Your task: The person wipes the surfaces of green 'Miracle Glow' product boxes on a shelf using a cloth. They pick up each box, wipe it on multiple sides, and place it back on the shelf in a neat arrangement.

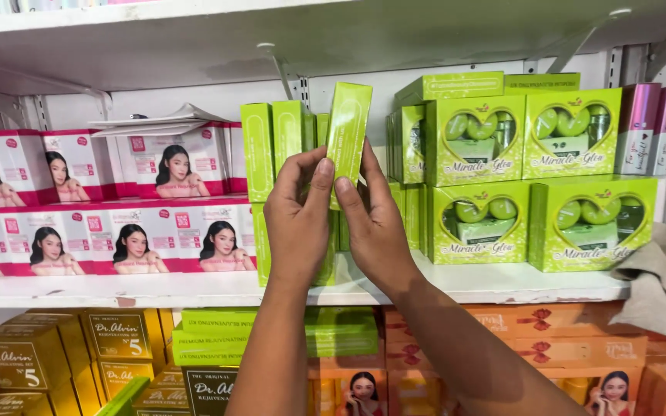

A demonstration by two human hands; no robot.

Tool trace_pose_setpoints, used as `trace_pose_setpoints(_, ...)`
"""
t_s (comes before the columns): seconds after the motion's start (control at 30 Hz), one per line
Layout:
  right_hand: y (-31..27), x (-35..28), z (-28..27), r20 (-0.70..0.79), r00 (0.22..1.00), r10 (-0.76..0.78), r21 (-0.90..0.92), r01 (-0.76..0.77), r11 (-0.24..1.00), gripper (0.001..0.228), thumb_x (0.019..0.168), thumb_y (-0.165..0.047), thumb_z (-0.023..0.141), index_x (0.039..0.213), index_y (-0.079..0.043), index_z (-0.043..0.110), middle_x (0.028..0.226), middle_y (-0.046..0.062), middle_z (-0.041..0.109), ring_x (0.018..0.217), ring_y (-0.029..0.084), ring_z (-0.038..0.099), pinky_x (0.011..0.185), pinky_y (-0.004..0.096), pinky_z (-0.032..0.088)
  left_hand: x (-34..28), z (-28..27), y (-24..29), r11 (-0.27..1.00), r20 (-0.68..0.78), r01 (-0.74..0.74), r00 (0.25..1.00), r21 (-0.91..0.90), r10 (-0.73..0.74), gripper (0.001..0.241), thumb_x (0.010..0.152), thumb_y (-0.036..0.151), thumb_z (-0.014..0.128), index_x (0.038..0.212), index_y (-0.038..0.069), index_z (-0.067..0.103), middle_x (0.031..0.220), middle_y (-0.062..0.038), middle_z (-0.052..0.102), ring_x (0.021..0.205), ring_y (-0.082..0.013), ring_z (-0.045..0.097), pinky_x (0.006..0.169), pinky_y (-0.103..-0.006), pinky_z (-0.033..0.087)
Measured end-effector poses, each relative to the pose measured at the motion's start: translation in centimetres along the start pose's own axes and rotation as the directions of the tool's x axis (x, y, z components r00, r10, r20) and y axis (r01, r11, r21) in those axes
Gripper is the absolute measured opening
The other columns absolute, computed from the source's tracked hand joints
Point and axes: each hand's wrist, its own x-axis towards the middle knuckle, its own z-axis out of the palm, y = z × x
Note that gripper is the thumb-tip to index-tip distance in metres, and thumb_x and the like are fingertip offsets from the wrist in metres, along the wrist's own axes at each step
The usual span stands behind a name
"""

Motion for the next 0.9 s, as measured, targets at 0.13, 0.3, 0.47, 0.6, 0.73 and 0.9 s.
trace_pose_setpoints(0.13, 1.2, 0.7, 0.6, 0.011, 0.999, -0.051, -0.02, 0.051, 0.998, 0.064, 0.11, -0.024, 0.052, 0.165, -0.004, 0.024, 0.159, 0.015, 0.045, 0.143, 0.019, 0.046, 0.117, 0.032, 0.039, 0.6, -1.3, -0.6, 0.947, -0.073, -0.014, 0.997, 0.321, 0.039, 0.027, 0.098, 0.028, 0.069, 0.119, 0.013, 0.075, 0.109, -0.006, 0.067, 0.103, -0.0158, 0.063, 0.093, -0.0287, 0.051)
trace_pose_setpoints(0.3, 2.3, 1.4, 0.4, 0.047, 0.999, 0.014, -0.084, -0.01, 0.996, 0.064, 0.108, -0.025, 0.052, 0.162, -0.003, 0.026, 0.155, 0.015, 0.051, 0.138, 0.02, 0.05, 0.114, 0.033, 0.041, 0.9, -2.4, -0.4, 0.642, -0.009, -0.281, 0.912, 0.714, 0.409, 0.024, 0.091, 0.034, 0.075, 0.107, 0.017, 0.081, 0.133, -0.006, 0.064, 0.129, -0.0305, 0.045, 0.112, -0.0458, 0.029)
trace_pose_setpoints(0.47, 3.8, 1.5, 0.7, 0.039, 0.99, -0.138, -0.371, 0.143, 0.918, 0.062, 0.109, -0.03, 0.054, 0.16, 0.0, 0.033, 0.158, 0.019, 0.048, 0.145, 0.026, 0.047, 0.119, 0.038, 0.037, 1.3, -3.6, -3.4, 0.632, 0.035, -0.378, 0.874, 0.677, 0.485, 0.029, 0.1, 0.034, 0.069, 0.121, 0.014, 0.073, 0.148, -0.009, 0.059, 0.147, -0.0302, 0.043, 0.121, -0.0486, 0.026)
trace_pose_setpoints(0.6, 4.3, 2.0, 1.4, 0.006, 0.995, -0.097, -0.362, 0.092, 0.928, 0.065, 0.107, -0.036, 0.054, 0.16, -0.004, 0.034, 0.158, 0.022, 0.044, 0.146, 0.031, 0.045, 0.116, 0.04, 0.04, 1.5, -3.9, -3.4, 0.65, 0.055, -0.386, 0.882, 0.654, 0.469, 0.042, 0.104, 0.03, 0.064, 0.142, 0.011, 0.061, 0.151, -0.009, 0.058, 0.147, -0.0284, 0.048, 0.123, -0.0479, 0.029)
trace_pose_setpoints(0.73, 6.0, 2.6, 1.5, -0.033, 0.997, -0.066, -0.403, 0.047, 0.914, 0.065, 0.106, -0.038, 0.054, 0.159, -0.006, 0.035, 0.156, 0.021, 0.047, 0.144, 0.03, 0.048, 0.115, 0.04, 0.043, 1.3, -4.7, -4.6, 0.618, 0.119, -0.397, 0.89, 0.678, 0.441, 0.039, 0.107, 0.02, 0.056, 0.146, 0.014, 0.059, 0.156, -0.008, 0.056, 0.153, -0.0276, 0.043, 0.126, -0.0486, 0.026)
trace_pose_setpoints(0.9, 7.2, 2.2, 1.4, -0.017, 1.0, -0.023, -0.434, 0.013, 0.901, 0.065, 0.109, -0.041, 0.046, 0.163, -0.008, 0.029, 0.162, 0.021, 0.041, 0.151, 0.032, 0.038, 0.121, 0.041, 0.031, 0.6, -5.0, -5.9, 0.452, 0.217, -0.443, 0.856, 0.774, 0.469, 0.049, 0.106, 0.011, 0.051, 0.155, 0.01, 0.049, 0.163, -0.011, 0.046, 0.157, -0.0318, 0.032, 0.129, -0.0547, 0.016)
